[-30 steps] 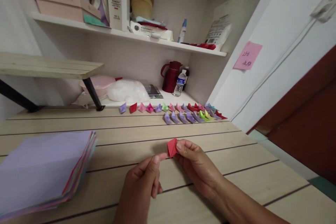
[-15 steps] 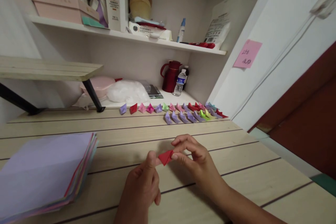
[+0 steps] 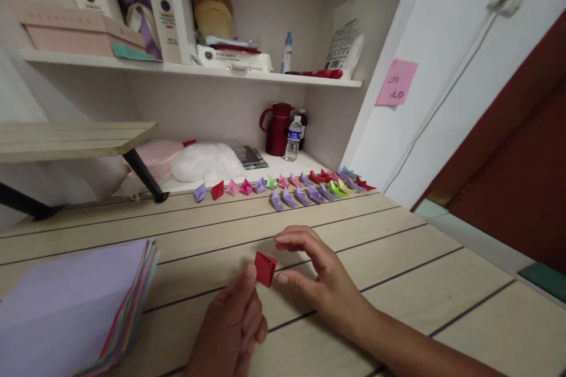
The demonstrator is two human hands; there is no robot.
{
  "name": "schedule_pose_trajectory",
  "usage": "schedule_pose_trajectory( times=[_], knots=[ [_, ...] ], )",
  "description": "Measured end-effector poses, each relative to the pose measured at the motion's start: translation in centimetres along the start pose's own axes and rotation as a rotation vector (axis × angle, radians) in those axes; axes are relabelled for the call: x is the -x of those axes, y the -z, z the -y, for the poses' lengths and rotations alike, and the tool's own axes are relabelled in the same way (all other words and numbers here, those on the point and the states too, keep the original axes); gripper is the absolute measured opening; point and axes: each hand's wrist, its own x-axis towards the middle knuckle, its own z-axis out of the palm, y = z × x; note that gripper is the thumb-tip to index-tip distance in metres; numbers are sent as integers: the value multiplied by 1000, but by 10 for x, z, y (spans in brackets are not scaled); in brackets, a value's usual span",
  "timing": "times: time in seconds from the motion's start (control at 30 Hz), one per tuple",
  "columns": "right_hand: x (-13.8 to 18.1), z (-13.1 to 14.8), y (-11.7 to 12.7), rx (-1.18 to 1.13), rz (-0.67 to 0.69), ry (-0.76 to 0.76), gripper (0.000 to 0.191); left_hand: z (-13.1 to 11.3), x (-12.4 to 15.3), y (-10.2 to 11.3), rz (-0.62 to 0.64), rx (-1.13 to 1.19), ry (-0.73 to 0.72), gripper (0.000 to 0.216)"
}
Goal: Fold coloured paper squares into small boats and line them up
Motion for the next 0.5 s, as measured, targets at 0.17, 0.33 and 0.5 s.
schedule_pose_trajectory(
  times=[0.17, 0.33, 0.5],
  knots=[
    [4, 8, -2, -69, 83, -24, 52, 0, -2, 1, 27, -28, 12, 56],
    [5, 10, -5, -47, 67, -61, 54, -1, 0, 0, 30, -26, 28, 57],
    [4, 9, -5, -59, 60, -56, 53, -1, 1, -1, 24, -64, 64, 59]
  ],
)
